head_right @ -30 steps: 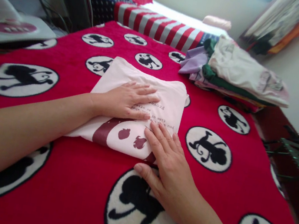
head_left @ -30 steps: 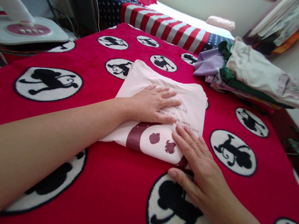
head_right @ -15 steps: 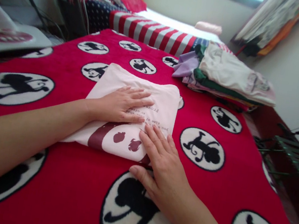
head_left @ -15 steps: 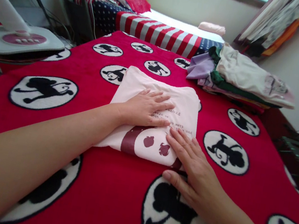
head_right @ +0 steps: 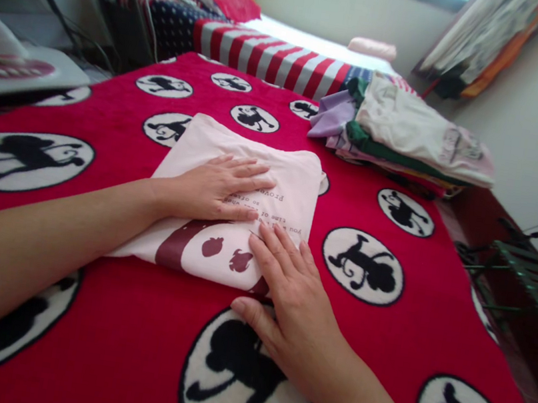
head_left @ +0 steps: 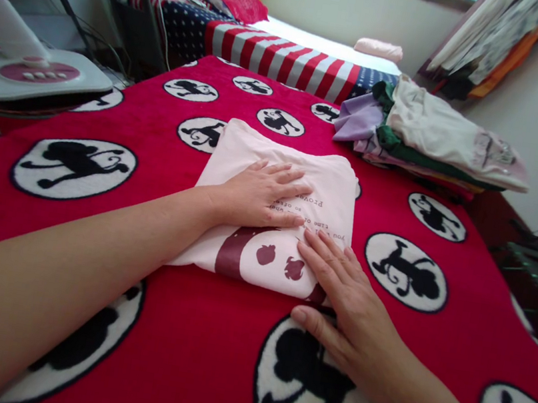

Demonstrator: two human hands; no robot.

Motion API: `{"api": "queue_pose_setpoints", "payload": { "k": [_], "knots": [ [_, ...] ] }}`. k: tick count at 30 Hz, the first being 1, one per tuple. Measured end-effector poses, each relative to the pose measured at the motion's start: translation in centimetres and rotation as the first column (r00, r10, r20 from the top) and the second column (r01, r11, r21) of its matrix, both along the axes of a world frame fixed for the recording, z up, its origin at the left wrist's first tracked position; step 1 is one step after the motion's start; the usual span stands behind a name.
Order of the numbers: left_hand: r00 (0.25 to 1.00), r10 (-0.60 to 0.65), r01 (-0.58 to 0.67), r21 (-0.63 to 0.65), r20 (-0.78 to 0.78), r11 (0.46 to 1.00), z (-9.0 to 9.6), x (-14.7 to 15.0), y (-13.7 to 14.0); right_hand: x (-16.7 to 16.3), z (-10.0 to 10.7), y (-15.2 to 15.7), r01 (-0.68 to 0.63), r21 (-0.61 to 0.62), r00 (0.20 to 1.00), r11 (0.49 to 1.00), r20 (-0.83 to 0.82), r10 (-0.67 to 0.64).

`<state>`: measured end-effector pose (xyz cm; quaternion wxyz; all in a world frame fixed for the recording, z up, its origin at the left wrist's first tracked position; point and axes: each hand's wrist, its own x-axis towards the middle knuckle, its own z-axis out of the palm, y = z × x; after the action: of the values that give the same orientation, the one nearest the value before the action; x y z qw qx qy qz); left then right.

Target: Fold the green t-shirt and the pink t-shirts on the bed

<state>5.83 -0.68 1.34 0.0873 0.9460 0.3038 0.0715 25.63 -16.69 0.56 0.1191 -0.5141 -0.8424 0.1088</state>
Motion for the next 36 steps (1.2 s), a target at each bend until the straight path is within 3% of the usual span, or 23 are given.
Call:
{"api": "queue_pose_setpoints", "payload": {
  "k": [36],
  "knots": [
    [1.0, -0.002, 0.002, 0.015, -0.003, 1.0, -0.3, 0.02, 0.18, 0.1, -0.14, -0.11, 0.005, 0.014, 1.0, 1.0, 0.0, -0.005]
  ]
}}
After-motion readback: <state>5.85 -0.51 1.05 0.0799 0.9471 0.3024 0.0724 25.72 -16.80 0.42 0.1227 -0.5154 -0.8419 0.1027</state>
